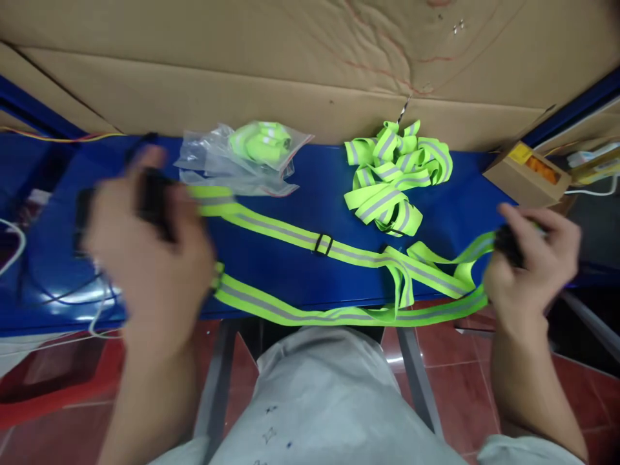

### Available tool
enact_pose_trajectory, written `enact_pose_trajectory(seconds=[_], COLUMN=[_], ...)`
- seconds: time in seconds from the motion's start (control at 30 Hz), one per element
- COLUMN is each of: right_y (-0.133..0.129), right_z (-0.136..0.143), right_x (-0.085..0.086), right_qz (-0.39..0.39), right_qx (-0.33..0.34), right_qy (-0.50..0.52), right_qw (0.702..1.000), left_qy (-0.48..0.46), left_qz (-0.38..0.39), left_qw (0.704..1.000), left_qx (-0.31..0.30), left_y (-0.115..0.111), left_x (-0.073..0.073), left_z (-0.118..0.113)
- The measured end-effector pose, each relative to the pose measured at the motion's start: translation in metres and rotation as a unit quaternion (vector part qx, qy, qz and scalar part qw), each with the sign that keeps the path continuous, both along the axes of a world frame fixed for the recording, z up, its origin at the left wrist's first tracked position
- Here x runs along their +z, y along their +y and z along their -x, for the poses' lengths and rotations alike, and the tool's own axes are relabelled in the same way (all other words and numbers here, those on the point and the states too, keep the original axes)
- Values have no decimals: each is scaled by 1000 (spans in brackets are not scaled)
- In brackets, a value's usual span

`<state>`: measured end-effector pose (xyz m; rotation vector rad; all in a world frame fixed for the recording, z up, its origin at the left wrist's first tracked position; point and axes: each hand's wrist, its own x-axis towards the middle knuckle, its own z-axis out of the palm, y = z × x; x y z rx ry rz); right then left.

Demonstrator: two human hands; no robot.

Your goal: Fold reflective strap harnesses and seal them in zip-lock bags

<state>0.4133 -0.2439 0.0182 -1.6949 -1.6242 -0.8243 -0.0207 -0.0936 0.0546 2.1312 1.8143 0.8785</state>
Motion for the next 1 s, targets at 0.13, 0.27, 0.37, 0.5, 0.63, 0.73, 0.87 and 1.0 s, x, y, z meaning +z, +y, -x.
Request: enact_pose_trajectory(seconds=[0.13, 0.27, 0.37, 0.5, 0.63, 0.73, 0.87, 1.0], right_y=[43, 72, 80, 82, 83, 84, 83, 82], right_z=[78, 117, 125, 126, 125, 127, 131, 129], right_x=[9, 8, 4, 0, 1, 1, -4, -4], right_qz=[128, 167, 196, 215, 226, 229, 261, 264], right_qx=[138, 232, 251, 270, 283, 282, 287, 274], right_qy=[-57, -64, -59, -49, -20, -20, -19, -5], right_qw=[980, 956, 946, 937, 932, 931, 921, 925], left_qy=[203, 286, 294, 292, 286, 293, 311, 322], left_qz=[-14, -39, -45, -38, -32, -37, -63, -71], left_qw=[972, 929, 922, 924, 923, 919, 907, 905], left_qx=[-114, -231, -249, -245, -254, -260, -275, -268], left_y=[-27, -34, -31, -28, -25, -24, -27, -23], left_x=[-20, -30, -30, -30, -33, -33, -33, -33], left_z=[-70, -99, -97, -92, -92, -93, -94, -92])
